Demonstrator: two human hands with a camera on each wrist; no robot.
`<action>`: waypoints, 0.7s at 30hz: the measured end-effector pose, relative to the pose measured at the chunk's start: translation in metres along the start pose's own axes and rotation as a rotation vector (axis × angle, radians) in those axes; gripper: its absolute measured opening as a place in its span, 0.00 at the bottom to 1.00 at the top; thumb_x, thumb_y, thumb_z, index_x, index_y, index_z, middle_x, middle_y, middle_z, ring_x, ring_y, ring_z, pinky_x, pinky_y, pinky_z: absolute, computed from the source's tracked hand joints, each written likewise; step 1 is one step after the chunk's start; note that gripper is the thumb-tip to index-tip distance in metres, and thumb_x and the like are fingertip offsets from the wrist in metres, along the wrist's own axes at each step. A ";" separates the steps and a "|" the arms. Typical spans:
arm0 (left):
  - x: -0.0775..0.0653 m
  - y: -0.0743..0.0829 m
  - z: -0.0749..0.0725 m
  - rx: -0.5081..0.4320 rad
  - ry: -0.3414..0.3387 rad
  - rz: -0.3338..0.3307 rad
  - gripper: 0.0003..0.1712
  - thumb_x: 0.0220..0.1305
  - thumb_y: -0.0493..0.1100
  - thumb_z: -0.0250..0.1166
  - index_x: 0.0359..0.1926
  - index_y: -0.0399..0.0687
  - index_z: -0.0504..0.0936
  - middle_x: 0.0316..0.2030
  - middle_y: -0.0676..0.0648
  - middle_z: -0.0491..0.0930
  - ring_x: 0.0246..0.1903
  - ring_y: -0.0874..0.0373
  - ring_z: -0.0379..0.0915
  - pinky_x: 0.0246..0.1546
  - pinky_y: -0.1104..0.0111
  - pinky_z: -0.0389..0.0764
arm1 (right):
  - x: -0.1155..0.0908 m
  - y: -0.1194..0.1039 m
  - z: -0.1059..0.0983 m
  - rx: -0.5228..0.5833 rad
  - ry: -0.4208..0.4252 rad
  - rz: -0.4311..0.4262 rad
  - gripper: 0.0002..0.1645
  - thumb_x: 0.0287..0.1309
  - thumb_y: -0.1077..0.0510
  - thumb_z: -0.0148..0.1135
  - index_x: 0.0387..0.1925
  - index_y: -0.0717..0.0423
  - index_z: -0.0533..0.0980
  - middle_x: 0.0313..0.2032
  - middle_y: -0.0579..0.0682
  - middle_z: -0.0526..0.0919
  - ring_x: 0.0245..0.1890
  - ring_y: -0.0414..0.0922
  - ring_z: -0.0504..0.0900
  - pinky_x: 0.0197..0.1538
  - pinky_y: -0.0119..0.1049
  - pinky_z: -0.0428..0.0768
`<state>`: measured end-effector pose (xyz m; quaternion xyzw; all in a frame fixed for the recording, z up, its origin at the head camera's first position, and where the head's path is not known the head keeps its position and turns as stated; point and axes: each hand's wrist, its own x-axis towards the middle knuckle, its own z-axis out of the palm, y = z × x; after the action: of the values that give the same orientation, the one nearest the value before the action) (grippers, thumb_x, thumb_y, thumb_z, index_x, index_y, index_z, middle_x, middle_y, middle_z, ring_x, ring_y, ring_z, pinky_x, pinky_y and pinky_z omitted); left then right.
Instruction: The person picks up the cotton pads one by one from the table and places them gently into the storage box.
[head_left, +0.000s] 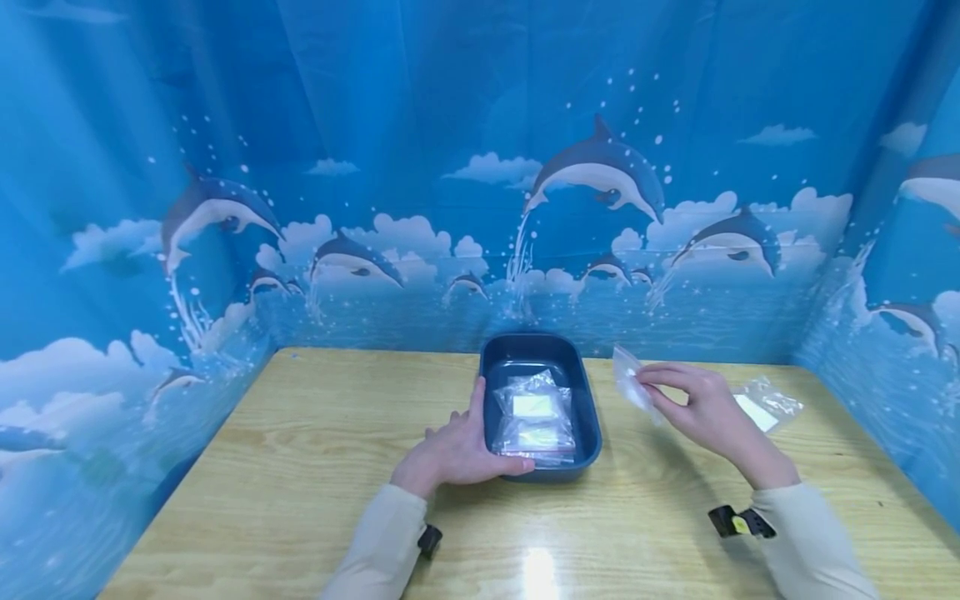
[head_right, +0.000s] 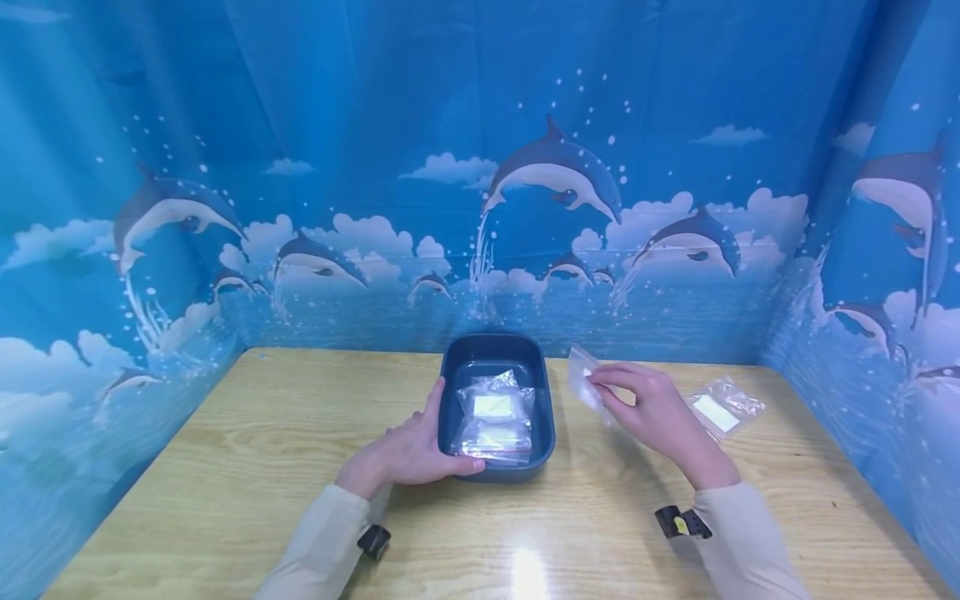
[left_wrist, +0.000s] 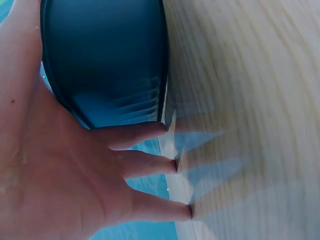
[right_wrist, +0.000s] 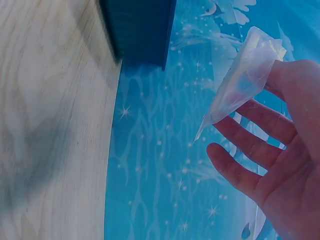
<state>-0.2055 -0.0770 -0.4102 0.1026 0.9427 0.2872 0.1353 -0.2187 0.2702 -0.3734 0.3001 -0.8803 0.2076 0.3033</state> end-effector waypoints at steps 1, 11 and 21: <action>0.000 0.000 0.000 0.000 -0.002 0.001 0.84 0.43 0.83 0.69 0.82 0.57 0.24 0.77 0.34 0.58 0.76 0.30 0.53 0.71 0.26 0.50 | 0.001 -0.001 0.001 0.002 -0.001 -0.006 0.17 0.48 0.71 0.75 0.41 0.55 0.88 0.43 0.54 0.91 0.43 0.56 0.90 0.46 0.49 0.84; 0.000 -0.002 0.001 0.018 -0.008 -0.005 0.84 0.44 0.85 0.67 0.81 0.56 0.22 0.77 0.33 0.58 0.76 0.29 0.53 0.71 0.26 0.51 | 0.014 -0.015 0.013 0.061 -0.018 -0.069 0.17 0.49 0.71 0.74 0.42 0.55 0.88 0.44 0.53 0.91 0.44 0.53 0.90 0.46 0.46 0.86; 0.001 -0.001 0.002 0.020 -0.009 0.000 0.84 0.44 0.84 0.67 0.81 0.57 0.22 0.76 0.31 0.60 0.76 0.28 0.53 0.71 0.26 0.51 | 0.024 -0.025 0.028 0.095 -0.104 -0.072 0.14 0.56 0.69 0.72 0.44 0.54 0.88 0.46 0.52 0.91 0.46 0.52 0.89 0.45 0.49 0.89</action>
<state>-0.2059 -0.0769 -0.4124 0.1055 0.9449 0.2771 0.1386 -0.2287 0.2267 -0.3736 0.3558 -0.8727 0.2222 0.2499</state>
